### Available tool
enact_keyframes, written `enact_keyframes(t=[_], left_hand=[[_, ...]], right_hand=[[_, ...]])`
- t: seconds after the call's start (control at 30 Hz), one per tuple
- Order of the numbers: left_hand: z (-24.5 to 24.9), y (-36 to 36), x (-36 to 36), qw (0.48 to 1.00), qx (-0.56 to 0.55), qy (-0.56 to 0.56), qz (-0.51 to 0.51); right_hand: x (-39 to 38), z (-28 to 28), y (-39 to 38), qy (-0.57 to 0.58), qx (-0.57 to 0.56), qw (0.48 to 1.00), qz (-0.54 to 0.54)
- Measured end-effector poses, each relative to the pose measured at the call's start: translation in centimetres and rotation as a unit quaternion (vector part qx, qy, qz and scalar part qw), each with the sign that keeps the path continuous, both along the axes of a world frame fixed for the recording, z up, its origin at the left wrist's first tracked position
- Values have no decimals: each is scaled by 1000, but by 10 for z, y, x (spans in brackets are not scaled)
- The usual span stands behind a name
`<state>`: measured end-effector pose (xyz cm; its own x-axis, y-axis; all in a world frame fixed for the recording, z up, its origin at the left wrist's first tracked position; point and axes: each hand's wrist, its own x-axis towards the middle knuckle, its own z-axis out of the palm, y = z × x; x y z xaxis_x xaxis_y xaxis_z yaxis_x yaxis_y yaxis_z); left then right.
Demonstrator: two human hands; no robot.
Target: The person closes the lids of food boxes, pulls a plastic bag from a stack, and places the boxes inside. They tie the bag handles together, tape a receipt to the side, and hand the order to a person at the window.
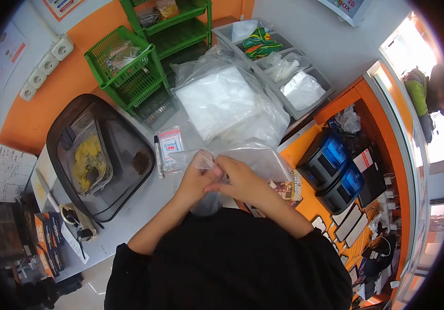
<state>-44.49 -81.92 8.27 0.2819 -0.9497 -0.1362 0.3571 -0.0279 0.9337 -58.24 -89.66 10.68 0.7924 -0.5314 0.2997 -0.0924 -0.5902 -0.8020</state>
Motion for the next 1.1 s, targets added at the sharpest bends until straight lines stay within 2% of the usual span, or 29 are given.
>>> enact_keyframes(t=[0.03, 0.07, 0.13, 0.2, 0.27, 0.37, 0.4, 0.43, 0.47, 0.5, 0.63, 0.67, 0.7, 0.73, 0.77, 0.8, 0.87, 0.9, 1.0, 1.07, 1.1], left_hand=[[-2, 1, -4, 995, -72, 59, 30], [-1, 5, 7, 995, -63, -70, -31], [26, 19, 47, 934, -38, -319, -154], [12, 40, 86, 943, 11, -329, -58], [30, 59, 116, 905, 136, -403, 35], [32, 69, 122, 876, 156, -441, 121], [36, 66, 116, 860, 159, -457, 161], [36, 59, 109, 853, 153, -462, 186], [35, 50, 102, 846, 146, -466, 212], [33, 43, 96, 839, 138, -470, 237], [19, 26, 86, 757, 119, -634, 101], [24, 25, 87, 771, 140, -615, 90], [32, 23, 84, 733, 115, -661, 109], [39, 21, 78, 693, 93, -704, 127], [43, 20, 72, 649, 71, -744, 143], [42, 20, 68, 648, 94, -749, 105], [40, 16, 65, 640, 137, -756, 33], [40, 17, 66, 634, 115, -764, 36], [42, 25, 78, 628, 66, -773, 57], [52, 35, 89, 643, 56, -759, 89], [52, 38, 91, 643, 11, -756, 117]], right_hand=[[-2, -1, -2, 5, -19, 1000, 24], [-5, -3, -4, 9, -39, 998, 49], [-25, -11, -17, -62, -73, 995, 0], [-60, -1, -35, -30, -126, 983, -131], [-94, -13, -46, -10, -235, 932, -276], [-98, -9, -32, -14, -251, 925, -285], [-99, -18, -32, -15, -209, 933, -294], [-93, -31, -36, -55, -57, 946, -314], [-84, -43, -43, -93, 95, 936, -326], [-78, -51, -50, -129, 246, 902, -331], [-73, -58, -74, -189, 487, 838, -158], [-72, -57, -78, -199, 541, 810, -109], [-71, -56, -81, -208, 592, 776, -59], [-62, -40, -71, -141, 442, 883, -76], [-52, -23, -55, -69, 276, 954, -90], [-45, -12, -45, 6, 99, 990, -100], [-42, -14, -52, 85, -86, 990, -76], [-40, -16, -56, 122, -179, 974, -63], [-56, -15, -77, 152, -310, 923, -169], [-68, 2, -86, 157, -327, 912, -190], [-76, 8, -91, 160, -334, 907, -201]])
